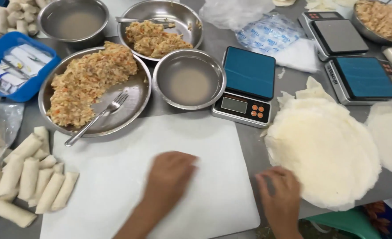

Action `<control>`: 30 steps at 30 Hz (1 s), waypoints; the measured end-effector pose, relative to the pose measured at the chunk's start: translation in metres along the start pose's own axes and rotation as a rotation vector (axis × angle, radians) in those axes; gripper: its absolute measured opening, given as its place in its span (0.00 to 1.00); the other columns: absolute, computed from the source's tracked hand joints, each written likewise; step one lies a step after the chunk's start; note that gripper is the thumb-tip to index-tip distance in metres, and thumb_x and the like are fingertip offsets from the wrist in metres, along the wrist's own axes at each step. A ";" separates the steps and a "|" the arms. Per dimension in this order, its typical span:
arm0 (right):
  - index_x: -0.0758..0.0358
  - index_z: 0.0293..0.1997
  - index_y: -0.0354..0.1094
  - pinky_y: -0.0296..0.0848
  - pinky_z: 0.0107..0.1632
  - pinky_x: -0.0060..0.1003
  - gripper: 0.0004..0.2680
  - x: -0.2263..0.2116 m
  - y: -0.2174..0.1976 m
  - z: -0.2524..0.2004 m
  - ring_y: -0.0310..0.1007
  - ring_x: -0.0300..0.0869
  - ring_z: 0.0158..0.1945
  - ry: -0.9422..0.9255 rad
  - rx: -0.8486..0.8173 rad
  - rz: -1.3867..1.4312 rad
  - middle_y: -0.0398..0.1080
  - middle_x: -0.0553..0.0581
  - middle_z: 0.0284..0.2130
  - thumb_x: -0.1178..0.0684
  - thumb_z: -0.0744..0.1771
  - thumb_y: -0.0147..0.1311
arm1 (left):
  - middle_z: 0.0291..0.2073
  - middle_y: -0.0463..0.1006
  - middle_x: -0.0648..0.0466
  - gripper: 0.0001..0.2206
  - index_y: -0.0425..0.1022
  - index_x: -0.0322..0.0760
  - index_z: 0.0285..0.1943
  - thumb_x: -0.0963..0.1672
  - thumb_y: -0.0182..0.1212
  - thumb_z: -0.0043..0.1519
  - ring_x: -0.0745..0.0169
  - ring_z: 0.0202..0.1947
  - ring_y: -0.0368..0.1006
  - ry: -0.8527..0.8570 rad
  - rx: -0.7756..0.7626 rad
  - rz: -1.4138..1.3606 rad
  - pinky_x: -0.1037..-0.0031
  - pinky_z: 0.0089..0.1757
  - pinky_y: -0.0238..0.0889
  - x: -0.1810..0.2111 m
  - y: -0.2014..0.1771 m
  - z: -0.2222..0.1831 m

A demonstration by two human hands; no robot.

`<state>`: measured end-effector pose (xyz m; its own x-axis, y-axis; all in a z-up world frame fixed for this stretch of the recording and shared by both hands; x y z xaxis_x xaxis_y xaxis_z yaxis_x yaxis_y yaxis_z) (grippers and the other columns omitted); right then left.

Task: Manually rolling lumpia by placing filling on a wrapper and folding it into a tight cylinder.

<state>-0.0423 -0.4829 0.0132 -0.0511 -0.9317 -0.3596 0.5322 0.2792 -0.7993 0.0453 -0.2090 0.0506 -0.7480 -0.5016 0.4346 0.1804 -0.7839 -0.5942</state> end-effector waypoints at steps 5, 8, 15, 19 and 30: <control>0.45 0.54 0.70 0.59 0.62 0.56 0.18 0.084 -0.040 -0.021 0.58 0.54 0.68 0.130 -0.093 -0.474 0.60 0.55 0.62 0.48 0.58 0.58 | 0.35 0.82 0.59 0.05 0.79 0.44 0.47 0.43 0.64 0.64 0.53 0.36 0.74 0.105 -0.240 -0.162 0.62 0.39 0.63 0.059 0.095 0.019; 0.43 0.65 0.64 0.64 0.62 0.57 0.27 0.093 -0.054 -0.027 0.57 0.54 0.76 -0.032 -0.164 -0.437 0.60 0.54 0.71 0.54 0.58 0.57 | 0.36 0.82 0.58 0.06 0.79 0.43 0.50 0.44 0.63 0.66 0.51 0.36 0.73 0.187 -0.340 -0.222 0.62 0.35 0.63 0.081 0.127 0.024; 0.61 0.48 0.76 0.77 0.48 0.43 0.06 0.024 -0.083 -0.001 0.79 0.47 0.43 -0.241 -0.030 -0.015 0.78 0.56 0.41 0.60 0.68 0.54 | 0.52 0.80 0.51 0.10 0.76 0.34 0.60 0.39 0.62 0.70 0.52 0.49 0.75 0.403 -0.144 -0.356 0.65 0.50 0.65 0.134 0.109 0.055; 0.53 0.44 0.77 0.76 0.38 0.36 0.09 0.054 -0.065 0.000 0.79 0.39 0.31 0.025 -0.136 -0.139 0.80 0.48 0.35 0.44 0.65 0.59 | 0.40 0.81 0.50 0.17 0.77 0.33 0.54 0.29 0.55 0.61 0.52 0.34 0.73 0.354 -0.142 -0.377 0.65 0.38 0.66 0.113 0.061 0.062; 0.45 0.43 0.75 0.68 0.32 0.39 0.12 -0.018 -0.028 0.078 0.78 0.38 0.31 -0.349 -0.152 -0.108 0.79 0.41 0.36 0.35 0.63 0.58 | 0.41 0.78 0.54 0.11 0.72 0.35 0.48 0.42 0.41 0.71 0.58 0.41 0.76 -0.274 -0.264 -0.425 0.70 0.42 0.67 0.043 -0.059 0.062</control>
<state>0.0096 -0.4917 0.0793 0.2042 -0.9733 -0.1050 0.4069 0.1819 -0.8952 0.0422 -0.2074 0.1465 -0.5210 -0.2661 0.8110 -0.2922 -0.8371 -0.4624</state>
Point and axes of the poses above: each hand's wrist, its own z-axis towards the middle knuckle, its own y-axis out of the palm, x = y × z, the point moved 8 cm from there along z, towards the middle knuckle
